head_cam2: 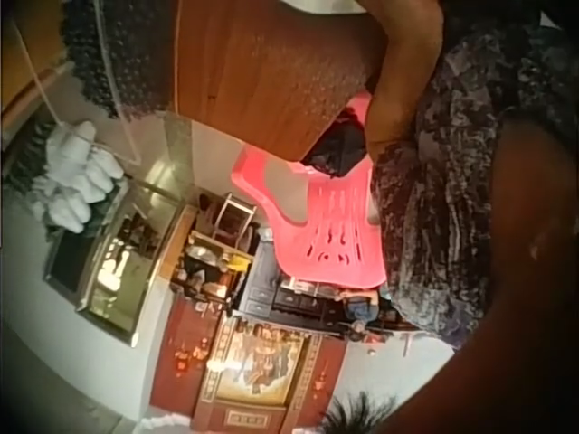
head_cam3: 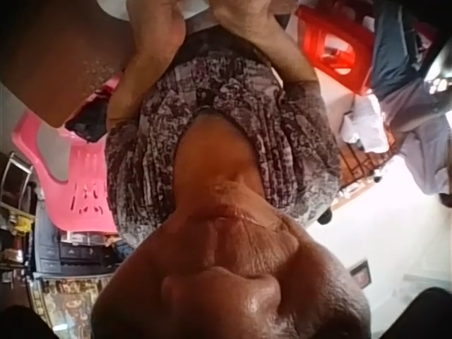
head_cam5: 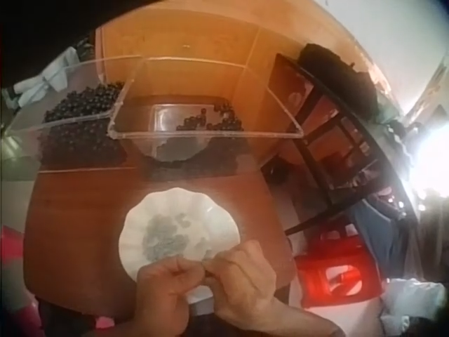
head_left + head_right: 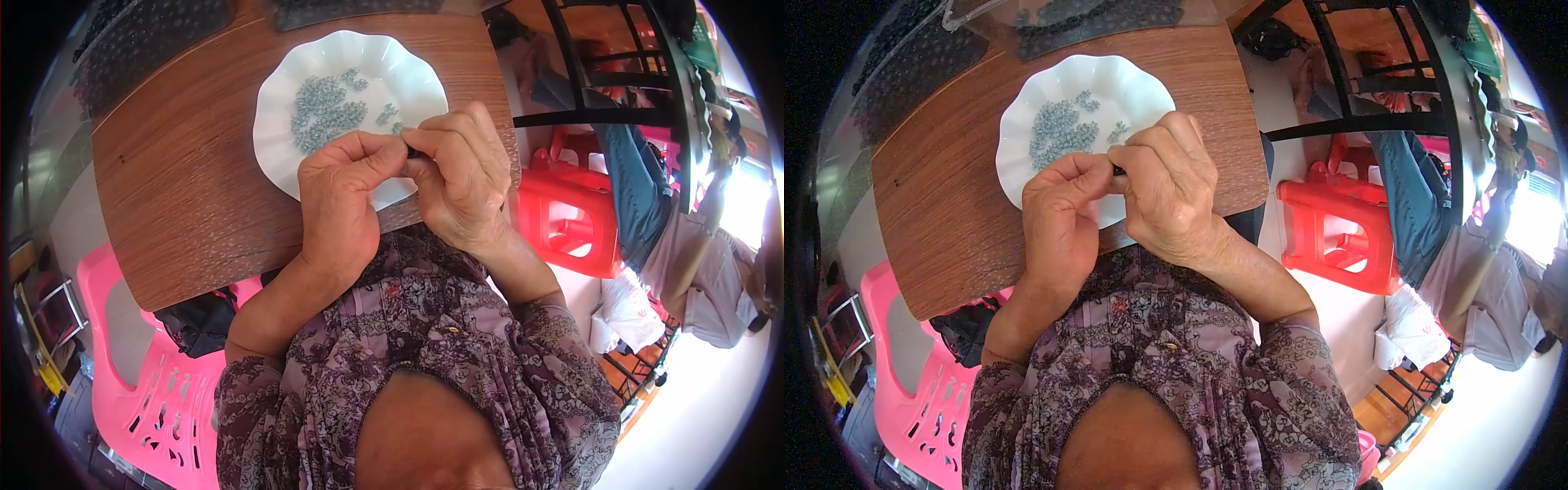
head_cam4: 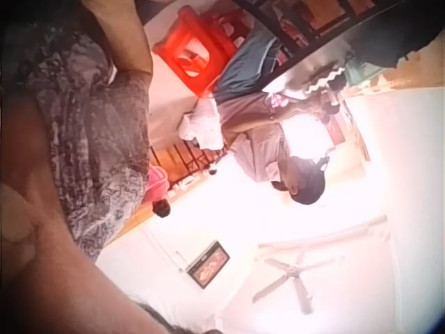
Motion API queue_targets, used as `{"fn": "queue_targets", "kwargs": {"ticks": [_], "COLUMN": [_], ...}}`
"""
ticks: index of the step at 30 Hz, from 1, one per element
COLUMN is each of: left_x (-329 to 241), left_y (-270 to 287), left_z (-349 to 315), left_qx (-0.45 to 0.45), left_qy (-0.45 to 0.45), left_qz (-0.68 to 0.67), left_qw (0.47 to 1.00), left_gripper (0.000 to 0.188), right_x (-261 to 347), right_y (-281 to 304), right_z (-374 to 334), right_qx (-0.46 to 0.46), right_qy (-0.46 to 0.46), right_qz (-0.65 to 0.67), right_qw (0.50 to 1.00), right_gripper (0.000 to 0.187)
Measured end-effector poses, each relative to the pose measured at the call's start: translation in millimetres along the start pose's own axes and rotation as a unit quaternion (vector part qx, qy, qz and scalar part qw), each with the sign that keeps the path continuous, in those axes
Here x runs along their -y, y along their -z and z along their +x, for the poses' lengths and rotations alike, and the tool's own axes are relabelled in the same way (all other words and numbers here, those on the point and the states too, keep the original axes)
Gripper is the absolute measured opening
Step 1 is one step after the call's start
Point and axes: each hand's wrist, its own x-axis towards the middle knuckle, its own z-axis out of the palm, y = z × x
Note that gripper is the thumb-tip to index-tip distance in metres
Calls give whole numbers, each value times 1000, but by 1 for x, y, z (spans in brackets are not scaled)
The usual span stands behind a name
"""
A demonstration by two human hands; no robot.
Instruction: The recorder is assembling small parts by picking up light-blue decorative beads from a dish and placing them inside black circular components taken from a plastic bin.
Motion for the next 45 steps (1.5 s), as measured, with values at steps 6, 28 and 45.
{"fn": "queue_targets", "kwargs": {"ticks": [6, 28, 45], "left_x": [0, -13, -90], "left_y": [1, -8, 2], "left_z": [1, -18, 1], "left_qx": [-17, -2, 44], "left_qy": [13, -21, -274], "left_qz": [-18, 30, 336], "left_qw": [1000, 999, 900], "left_gripper": [12, 15, 15], "right_x": [-5, 20, 6], "right_y": [-8, -3, 16], "right_z": [2, 3, 57], "right_qx": [-34, -59, 4], "right_qy": [2, -49, 73], "right_qz": [51, 71, 90], "right_qw": [998, 995, 993], "right_gripper": [31, 35, 39]}}
